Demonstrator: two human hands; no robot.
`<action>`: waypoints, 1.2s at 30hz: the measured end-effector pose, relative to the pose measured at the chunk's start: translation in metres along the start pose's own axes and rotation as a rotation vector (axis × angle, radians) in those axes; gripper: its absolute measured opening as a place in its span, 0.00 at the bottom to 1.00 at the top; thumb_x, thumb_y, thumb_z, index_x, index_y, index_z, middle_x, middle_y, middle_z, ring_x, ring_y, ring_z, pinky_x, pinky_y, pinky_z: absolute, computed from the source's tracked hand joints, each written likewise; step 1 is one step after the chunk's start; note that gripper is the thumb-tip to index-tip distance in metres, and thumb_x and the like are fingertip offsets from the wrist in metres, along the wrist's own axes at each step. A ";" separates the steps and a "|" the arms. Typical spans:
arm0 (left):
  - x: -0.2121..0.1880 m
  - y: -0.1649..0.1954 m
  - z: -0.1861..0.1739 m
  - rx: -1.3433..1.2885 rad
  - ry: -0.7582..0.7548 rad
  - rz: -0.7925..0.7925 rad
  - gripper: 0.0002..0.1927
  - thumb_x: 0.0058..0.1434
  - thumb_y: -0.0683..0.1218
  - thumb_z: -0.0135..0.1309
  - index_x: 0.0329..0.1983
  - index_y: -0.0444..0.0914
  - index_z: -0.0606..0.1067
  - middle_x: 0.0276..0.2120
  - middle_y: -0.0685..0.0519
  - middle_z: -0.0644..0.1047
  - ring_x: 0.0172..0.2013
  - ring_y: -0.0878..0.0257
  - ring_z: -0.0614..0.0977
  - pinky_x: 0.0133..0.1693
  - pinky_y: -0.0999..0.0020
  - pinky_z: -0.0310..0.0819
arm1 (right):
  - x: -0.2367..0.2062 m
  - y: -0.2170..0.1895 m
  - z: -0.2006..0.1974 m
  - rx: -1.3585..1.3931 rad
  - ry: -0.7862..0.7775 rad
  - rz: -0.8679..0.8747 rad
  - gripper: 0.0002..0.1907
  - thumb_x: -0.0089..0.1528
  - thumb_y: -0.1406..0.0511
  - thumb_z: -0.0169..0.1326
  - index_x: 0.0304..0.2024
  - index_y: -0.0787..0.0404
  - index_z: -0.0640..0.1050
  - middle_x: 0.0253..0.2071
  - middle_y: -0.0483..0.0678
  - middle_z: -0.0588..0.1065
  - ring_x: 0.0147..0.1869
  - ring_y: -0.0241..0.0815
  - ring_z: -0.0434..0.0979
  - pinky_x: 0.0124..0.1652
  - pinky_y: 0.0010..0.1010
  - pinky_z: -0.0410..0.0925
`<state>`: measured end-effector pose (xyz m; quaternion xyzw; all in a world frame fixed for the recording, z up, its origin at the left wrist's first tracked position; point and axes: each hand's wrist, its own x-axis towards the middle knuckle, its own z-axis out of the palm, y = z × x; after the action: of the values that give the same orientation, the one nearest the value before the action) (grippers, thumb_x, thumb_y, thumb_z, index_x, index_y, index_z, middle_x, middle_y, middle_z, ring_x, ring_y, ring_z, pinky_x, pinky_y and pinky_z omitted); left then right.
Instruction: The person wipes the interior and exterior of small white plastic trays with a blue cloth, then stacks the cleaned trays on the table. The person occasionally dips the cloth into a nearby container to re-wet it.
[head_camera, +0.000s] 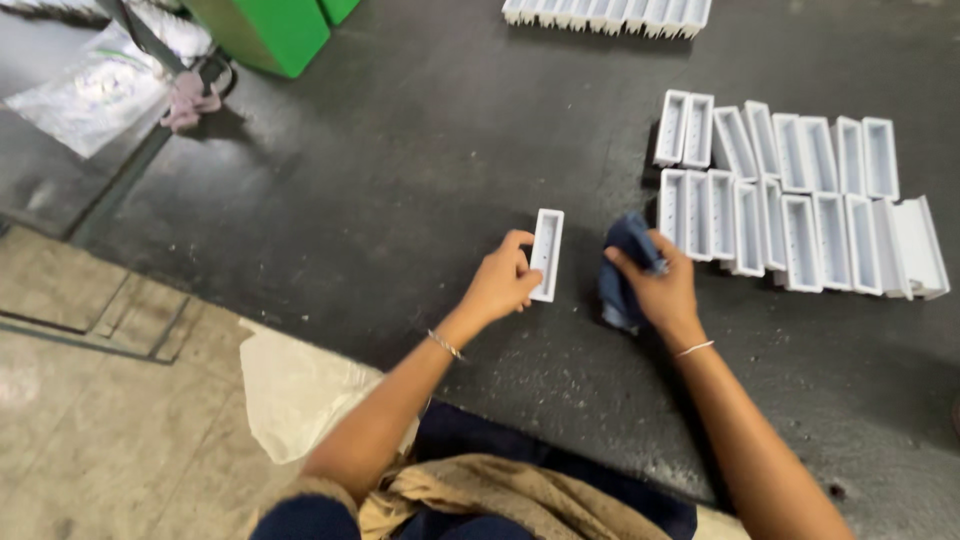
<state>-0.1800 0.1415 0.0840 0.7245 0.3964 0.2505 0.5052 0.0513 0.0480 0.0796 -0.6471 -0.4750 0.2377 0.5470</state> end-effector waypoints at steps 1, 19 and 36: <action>-0.017 0.004 0.002 -0.032 0.011 -0.026 0.25 0.62 0.43 0.54 0.62 0.35 0.65 0.22 0.52 0.77 0.18 0.65 0.82 0.21 0.68 0.77 | -0.002 -0.002 0.000 0.015 0.015 0.005 0.16 0.59 0.61 0.68 0.43 0.65 0.80 0.36 0.42 0.78 0.41 0.30 0.73 0.44 0.26 0.69; -0.038 0.028 0.000 -0.177 0.096 -0.075 0.25 0.69 0.47 0.48 0.70 0.47 0.66 0.18 0.46 0.78 0.12 0.59 0.79 0.19 0.63 0.75 | 0.006 -0.079 0.057 -0.419 -0.107 -0.203 0.15 0.59 0.65 0.67 0.44 0.66 0.78 0.39 0.56 0.77 0.40 0.54 0.79 0.42 0.37 0.70; -0.037 0.027 -0.005 -0.125 0.148 0.012 0.27 0.69 0.46 0.47 0.72 0.45 0.64 0.20 0.41 0.79 0.17 0.50 0.82 0.27 0.55 0.78 | -0.007 -0.096 0.069 -0.525 -0.062 -0.200 0.16 0.59 0.66 0.67 0.45 0.68 0.78 0.41 0.59 0.78 0.42 0.54 0.80 0.42 0.37 0.70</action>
<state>-0.1960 0.1084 0.1122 0.6733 0.4119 0.3306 0.5173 -0.0434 0.0703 0.1475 -0.7090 -0.5981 0.0711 0.3667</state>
